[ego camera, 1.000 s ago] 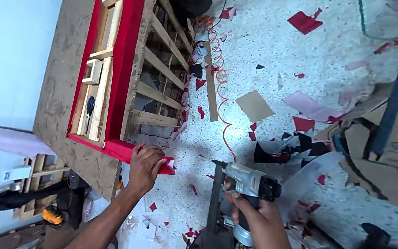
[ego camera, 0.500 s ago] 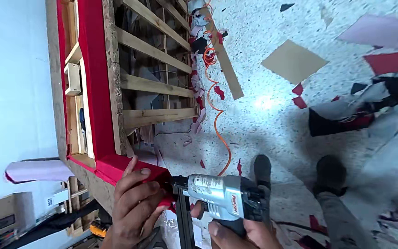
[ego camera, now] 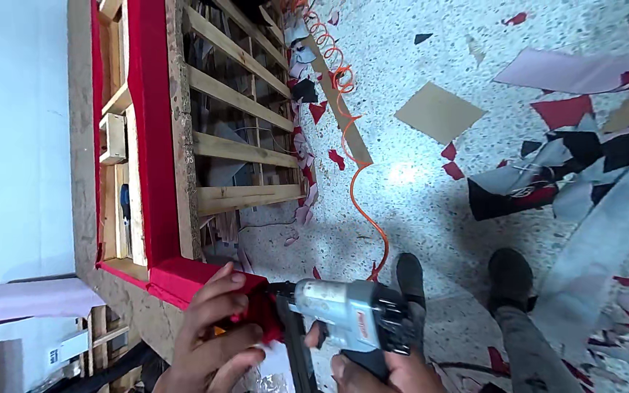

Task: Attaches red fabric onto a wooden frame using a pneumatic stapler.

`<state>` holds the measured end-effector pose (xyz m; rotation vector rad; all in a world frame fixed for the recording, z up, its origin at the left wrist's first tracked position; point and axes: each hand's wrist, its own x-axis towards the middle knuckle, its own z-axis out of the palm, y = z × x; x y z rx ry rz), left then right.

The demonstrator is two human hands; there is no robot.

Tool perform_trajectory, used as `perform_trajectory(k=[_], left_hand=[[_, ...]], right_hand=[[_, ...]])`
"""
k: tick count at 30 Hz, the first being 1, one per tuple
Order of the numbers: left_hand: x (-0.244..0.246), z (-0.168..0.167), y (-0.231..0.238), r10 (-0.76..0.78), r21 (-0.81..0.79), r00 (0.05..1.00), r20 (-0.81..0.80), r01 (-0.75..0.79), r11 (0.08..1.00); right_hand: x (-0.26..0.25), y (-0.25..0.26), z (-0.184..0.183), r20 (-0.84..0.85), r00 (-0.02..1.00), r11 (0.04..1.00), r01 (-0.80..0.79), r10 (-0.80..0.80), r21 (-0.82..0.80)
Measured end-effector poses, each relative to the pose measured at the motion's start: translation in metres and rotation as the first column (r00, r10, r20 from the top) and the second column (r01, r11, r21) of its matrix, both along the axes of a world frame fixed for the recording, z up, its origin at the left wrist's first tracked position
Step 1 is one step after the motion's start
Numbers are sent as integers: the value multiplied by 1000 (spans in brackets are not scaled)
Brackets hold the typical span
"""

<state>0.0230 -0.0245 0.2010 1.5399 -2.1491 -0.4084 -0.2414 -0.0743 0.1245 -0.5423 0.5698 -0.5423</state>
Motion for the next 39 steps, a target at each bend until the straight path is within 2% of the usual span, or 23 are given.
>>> perform_trajectory(k=[1,3,5,7,10,12,17,21,27,39], left_hand=[[0,7,-3,-15,-3,1000,4,15,1000],[1,24,-9,-113,45,986,123,108,993],[4,32,-15,-218,222,920,324,150,963],[4,28,-25,-276,378,847,454,97,921],[-5,23,-30,-203,430,911,358,32,902],[-9,21,-25,-125,429,945,302,-17,903],[-10,17,-22,-50,413,968,247,-58,909],[-13,24,-28,29,531,966,256,-166,831],[-14,27,-46,68,657,959,275,-239,715],[-12,23,-62,83,710,969,234,-228,667]], right_hand=[[-6,2,-2,-2,999,999,45,-45,2],[-23,8,-8,-19,992,992,125,-124,12],[-38,19,-14,-43,990,990,138,-137,30],[-45,34,-18,-53,993,994,108,-106,27],[-36,57,-14,-14,996,996,91,-91,4],[-25,72,-10,9,993,992,121,-122,47],[-1,89,-10,33,985,979,164,-169,121],[9,94,-14,69,979,975,180,-191,131],[18,96,-19,118,968,967,203,-222,155],[18,92,-14,93,969,970,219,-228,101]])
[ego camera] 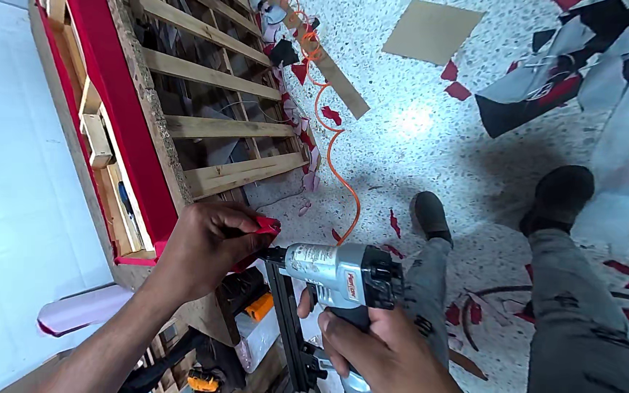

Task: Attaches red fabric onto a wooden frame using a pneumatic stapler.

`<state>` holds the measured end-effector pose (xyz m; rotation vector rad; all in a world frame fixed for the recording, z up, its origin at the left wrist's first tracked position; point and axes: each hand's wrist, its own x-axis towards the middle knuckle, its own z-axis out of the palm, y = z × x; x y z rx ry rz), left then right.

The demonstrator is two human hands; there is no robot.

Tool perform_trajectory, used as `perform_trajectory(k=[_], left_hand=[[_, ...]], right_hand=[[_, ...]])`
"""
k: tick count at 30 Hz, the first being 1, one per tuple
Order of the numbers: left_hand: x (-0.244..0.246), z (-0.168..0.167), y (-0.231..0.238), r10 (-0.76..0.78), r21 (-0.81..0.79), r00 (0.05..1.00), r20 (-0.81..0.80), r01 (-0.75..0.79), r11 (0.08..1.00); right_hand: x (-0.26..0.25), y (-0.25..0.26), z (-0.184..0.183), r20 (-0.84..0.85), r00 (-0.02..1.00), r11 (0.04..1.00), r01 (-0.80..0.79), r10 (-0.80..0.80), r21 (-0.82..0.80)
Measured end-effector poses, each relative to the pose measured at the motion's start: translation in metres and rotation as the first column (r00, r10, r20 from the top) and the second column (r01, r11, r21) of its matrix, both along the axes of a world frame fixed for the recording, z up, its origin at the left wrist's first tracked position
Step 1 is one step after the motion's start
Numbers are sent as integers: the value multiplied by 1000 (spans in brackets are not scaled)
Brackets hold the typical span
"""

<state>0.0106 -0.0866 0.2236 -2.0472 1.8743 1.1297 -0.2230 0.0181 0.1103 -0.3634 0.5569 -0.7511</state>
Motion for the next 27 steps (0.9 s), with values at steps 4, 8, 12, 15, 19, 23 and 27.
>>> perform_trajectory(k=[4,8,12,15,19,23,27], left_hand=[[3,1,-9,-9,46,1000,-27,11,999],[7,1,-25,16,210,997,-76,0,978],[12,-10,-50,-15,392,986,-167,80,917],[14,-20,-63,-36,494,981,-188,126,860],[12,-22,-67,-11,536,983,-185,110,837],[13,-22,-66,15,540,984,-179,86,837],[15,-21,-63,9,520,979,-202,99,848]], right_hand=[[-1,-3,8,-5,1000,999,-27,27,-29],[-3,-7,5,-73,997,995,-13,6,-104],[-24,-24,-18,-258,959,830,-47,-119,-555],[-23,-56,-46,-197,973,620,-79,-124,-781],[-13,-90,-61,-133,989,466,-89,-61,-880],[-8,-107,-64,-149,988,367,-126,-34,-922],[-12,-114,-60,-149,989,376,-134,-10,-917]])
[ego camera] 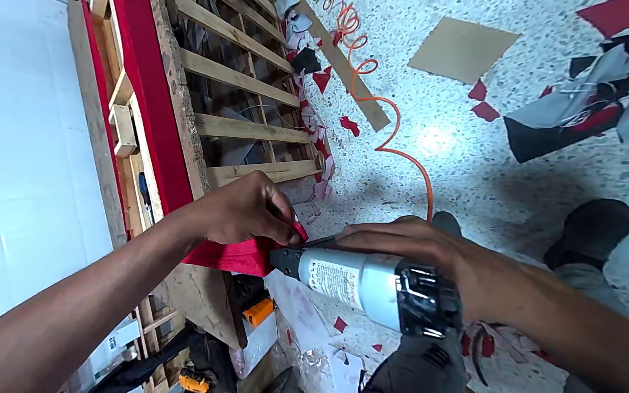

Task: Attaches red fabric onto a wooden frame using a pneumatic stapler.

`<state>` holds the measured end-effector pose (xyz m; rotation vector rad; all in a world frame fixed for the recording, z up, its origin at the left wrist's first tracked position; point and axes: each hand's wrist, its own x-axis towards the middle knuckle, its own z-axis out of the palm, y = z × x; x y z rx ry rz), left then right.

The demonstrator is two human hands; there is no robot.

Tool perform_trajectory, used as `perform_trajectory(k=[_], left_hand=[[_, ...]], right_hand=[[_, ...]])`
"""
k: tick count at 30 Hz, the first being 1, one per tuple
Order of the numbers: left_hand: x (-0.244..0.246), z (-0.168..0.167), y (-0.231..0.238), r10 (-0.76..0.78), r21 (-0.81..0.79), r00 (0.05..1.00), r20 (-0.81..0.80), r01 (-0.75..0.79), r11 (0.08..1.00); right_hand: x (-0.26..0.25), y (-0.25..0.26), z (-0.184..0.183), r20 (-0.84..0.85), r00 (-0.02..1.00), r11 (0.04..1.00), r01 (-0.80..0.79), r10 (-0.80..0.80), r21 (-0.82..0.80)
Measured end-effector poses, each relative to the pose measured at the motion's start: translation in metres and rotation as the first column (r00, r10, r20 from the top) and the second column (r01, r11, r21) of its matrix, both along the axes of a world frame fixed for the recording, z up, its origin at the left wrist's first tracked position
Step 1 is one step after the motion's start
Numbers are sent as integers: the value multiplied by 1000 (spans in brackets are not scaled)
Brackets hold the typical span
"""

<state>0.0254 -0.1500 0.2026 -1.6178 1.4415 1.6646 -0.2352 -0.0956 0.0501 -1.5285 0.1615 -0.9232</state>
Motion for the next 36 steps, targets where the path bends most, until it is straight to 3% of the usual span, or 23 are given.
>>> perform_trajectory(k=[5,9,11,13,15,17,22,26,31,36], left_hand=[[7,9,2,1,-60,998,-60,-5,998],[18,35,14,278,-307,955,-105,-297,904],[3,38,31,169,-305,975,146,-118,945],[-20,27,45,-16,-171,909,417,96,981],[-30,17,43,-158,-103,859,487,236,966],[-29,13,44,-208,-197,876,435,318,928],[-12,10,57,-229,-479,950,211,304,823],[-7,6,66,-180,-624,979,96,200,755],[-8,-2,78,-101,-810,995,-14,48,585],[-10,-6,82,-96,-893,994,48,86,443]], right_hand=[[8,-8,2,-5,1000,999,-6,6,-53],[-22,1,-1,-21,1000,998,6,-5,59],[-38,17,-12,-46,999,983,20,-12,182],[-46,41,-24,-98,994,962,66,-41,266],[-45,65,-35,-138,986,935,132,-90,330],[-42,80,-41,-179,977,894,180,-115,411],[-22,89,-52,-193,972,809,220,-134,545],[0,68,-53,-54,995,842,97,-81,530],[20,53,-58,63,998,840,-55,25,540],[26,42,-64,147,986,850,-141,76,507]])
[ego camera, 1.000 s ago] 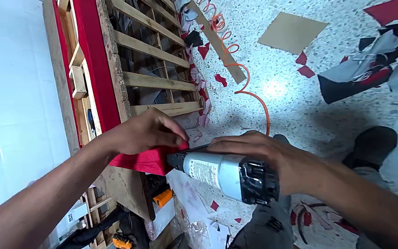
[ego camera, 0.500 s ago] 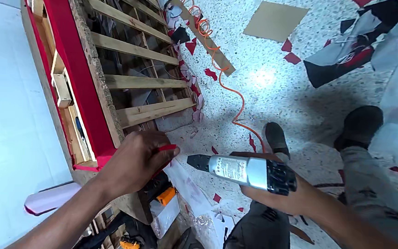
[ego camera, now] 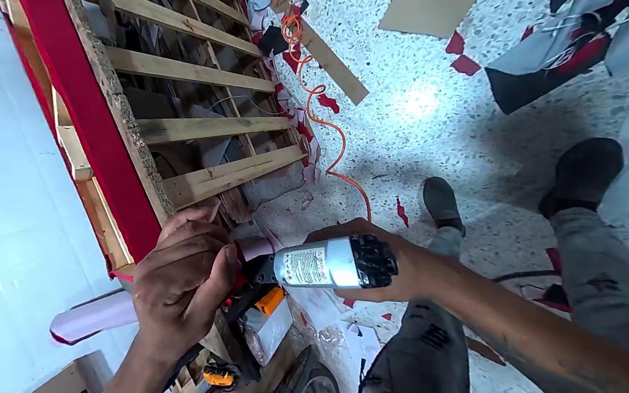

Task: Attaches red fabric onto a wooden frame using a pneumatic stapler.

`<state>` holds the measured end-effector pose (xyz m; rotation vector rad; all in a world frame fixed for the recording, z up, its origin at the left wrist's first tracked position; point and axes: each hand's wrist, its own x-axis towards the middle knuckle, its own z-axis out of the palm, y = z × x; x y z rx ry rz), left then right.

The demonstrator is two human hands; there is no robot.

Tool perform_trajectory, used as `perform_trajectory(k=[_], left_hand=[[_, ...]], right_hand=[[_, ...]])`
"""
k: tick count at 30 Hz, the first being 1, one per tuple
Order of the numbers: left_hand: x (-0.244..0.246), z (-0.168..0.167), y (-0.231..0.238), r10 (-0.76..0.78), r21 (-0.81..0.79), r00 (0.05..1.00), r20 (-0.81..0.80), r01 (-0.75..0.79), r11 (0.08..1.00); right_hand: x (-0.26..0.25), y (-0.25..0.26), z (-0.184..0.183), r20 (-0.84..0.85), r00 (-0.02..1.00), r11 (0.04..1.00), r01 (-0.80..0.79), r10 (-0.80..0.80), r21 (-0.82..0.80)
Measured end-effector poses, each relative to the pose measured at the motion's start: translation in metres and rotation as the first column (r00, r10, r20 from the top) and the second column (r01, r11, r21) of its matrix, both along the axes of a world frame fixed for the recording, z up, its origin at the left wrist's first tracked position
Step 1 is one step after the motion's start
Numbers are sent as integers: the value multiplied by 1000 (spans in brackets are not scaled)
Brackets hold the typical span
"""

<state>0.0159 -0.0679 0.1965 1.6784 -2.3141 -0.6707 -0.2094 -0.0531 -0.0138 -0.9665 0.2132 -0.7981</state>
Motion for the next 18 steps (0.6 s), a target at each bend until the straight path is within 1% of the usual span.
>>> perform_trajectory(k=[3,6,9,13,18], left_hand=[[-1,-1,2,23,-52,999,28,-22,998],[0,-3,4,62,-102,997,42,-57,993],[0,-3,6,74,-116,996,54,-68,991],[-3,-4,5,86,-132,995,42,-80,988],[-2,-3,5,89,-144,996,18,-85,986]], right_hand=[[0,-2,-1,32,999,1000,-7,7,10],[3,-3,-5,28,999,999,-31,32,-21],[3,-4,-5,6,997,997,-72,72,-37],[3,-13,-5,2,1000,995,-25,25,-99],[6,-25,0,6,1000,994,-23,24,-107]])
